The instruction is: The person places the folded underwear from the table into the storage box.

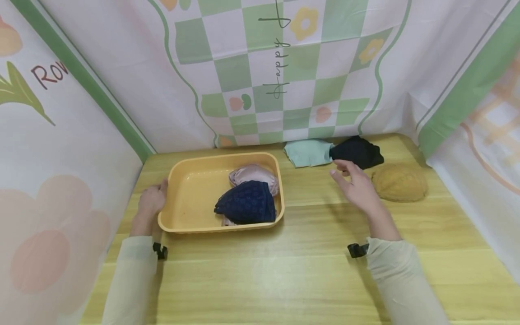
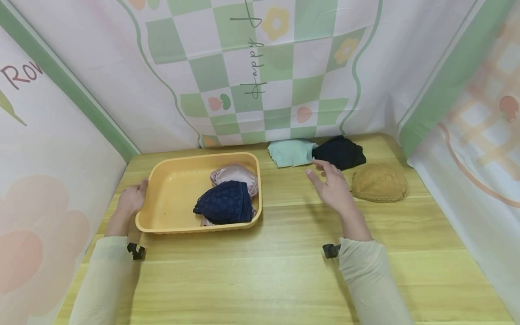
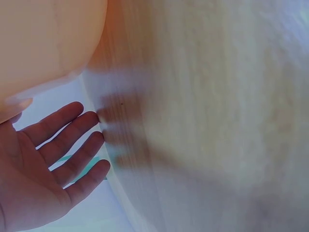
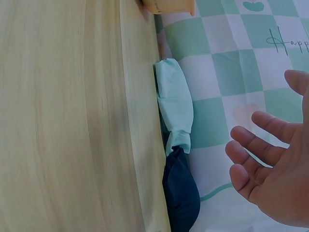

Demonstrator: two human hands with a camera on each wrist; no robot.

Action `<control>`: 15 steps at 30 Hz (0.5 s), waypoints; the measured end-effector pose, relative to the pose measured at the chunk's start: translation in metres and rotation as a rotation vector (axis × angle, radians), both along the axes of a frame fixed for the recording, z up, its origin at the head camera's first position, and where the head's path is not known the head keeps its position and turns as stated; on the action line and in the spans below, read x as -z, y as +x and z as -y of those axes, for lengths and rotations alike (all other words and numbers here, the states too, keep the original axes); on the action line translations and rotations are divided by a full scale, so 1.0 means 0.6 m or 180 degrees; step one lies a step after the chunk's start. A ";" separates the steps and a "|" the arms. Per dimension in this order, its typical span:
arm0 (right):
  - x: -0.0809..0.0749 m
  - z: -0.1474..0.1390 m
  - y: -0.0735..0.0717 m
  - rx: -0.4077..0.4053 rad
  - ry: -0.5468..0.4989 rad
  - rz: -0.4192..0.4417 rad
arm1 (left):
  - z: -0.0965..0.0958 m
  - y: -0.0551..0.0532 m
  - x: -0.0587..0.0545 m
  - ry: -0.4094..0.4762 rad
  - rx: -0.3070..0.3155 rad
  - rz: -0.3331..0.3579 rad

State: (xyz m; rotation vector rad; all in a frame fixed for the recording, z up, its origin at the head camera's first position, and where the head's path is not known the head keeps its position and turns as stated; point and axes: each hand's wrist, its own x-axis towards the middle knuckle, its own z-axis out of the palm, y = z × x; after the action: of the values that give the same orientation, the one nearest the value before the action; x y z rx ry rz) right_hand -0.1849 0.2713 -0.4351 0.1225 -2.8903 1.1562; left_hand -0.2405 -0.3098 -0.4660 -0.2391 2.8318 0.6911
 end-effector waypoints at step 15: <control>0.001 -0.021 0.001 0.0062 -0.0007 0.0044 | 0.001 -0.001 0.004 0.0018 0.0010 -0.0043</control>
State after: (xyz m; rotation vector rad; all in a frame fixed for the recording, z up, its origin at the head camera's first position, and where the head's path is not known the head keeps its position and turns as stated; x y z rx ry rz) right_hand -0.1846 0.2840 -0.4360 0.0867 -2.8954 1.1618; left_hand -0.2409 -0.3103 -0.4682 -0.2301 2.8422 0.7025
